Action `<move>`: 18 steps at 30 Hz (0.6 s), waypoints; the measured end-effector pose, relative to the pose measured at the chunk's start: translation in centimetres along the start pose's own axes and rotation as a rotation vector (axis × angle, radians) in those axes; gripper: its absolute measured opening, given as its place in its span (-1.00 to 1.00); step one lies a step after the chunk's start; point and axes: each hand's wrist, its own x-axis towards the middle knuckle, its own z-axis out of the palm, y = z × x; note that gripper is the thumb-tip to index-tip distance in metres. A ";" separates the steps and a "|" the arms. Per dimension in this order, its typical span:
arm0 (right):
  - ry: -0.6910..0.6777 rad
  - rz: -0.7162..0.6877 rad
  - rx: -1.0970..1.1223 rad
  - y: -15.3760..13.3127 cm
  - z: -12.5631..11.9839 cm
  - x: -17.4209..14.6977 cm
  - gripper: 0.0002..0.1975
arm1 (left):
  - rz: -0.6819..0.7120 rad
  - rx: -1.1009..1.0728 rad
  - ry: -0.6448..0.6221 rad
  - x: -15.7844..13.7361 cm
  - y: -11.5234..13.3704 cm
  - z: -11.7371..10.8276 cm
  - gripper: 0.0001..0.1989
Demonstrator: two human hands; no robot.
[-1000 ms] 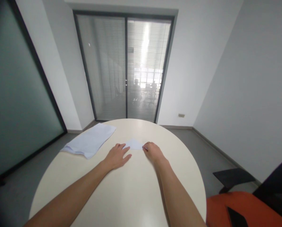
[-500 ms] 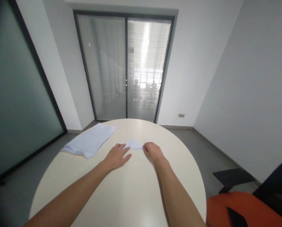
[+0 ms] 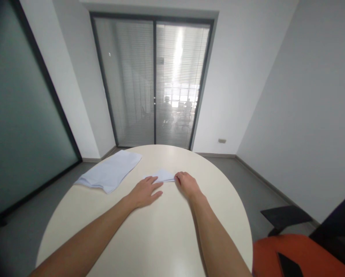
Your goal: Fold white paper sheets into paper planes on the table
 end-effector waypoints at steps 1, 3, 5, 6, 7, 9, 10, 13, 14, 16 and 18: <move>0.007 0.001 0.002 0.1 0.0 0.0 -0.77 | 0.003 -0.003 -0.003 0.0 0.0 0.0 -0.52; 0.020 0.008 0.008 0.2 0.1 0.0 -0.78 | 0.005 -0.014 -0.004 0.0 -0.1 0.2 -0.52; 0.033 0.011 0.024 0.2 0.2 0.1 -0.79 | 0.006 -0.025 0.002 0.0 -0.2 0.4 -0.53; 0.039 0.010 0.036 0.3 0.3 0.1 -0.79 | 0.007 -0.029 0.007 0.0 -0.3 0.5 -0.53; 0.047 0.008 0.052 0.3 0.3 0.1 -0.79 | 0.009 -0.033 0.011 0.0 -0.3 0.6 -0.52; 0.064 0.000 0.092 0.4 0.5 0.2 -0.77 | 0.011 -0.039 0.016 0.0 -0.4 0.7 -0.52; 0.075 -0.005 0.114 0.4 0.5 0.3 -0.77 | 0.012 -0.038 0.016 0.0 -0.4 0.7 -0.52; 0.092 -0.016 0.171 0.5 0.7 0.4 -0.76 | 0.011 -0.020 0.008 0.0 -0.3 0.6 -0.51; 0.094 -0.016 0.187 0.5 0.8 0.4 -0.75 | 0.010 -0.013 0.006 0.0 -0.3 0.5 -0.50; 0.095 -0.010 0.215 0.6 0.9 0.4 -0.76 | 0.010 -0.002 0.005 -0.1 -0.3 0.4 -0.50; 0.099 -0.002 0.243 0.7 1.0 0.4 -0.76 | 0.010 0.006 0.005 -0.1 -0.2 0.4 -0.51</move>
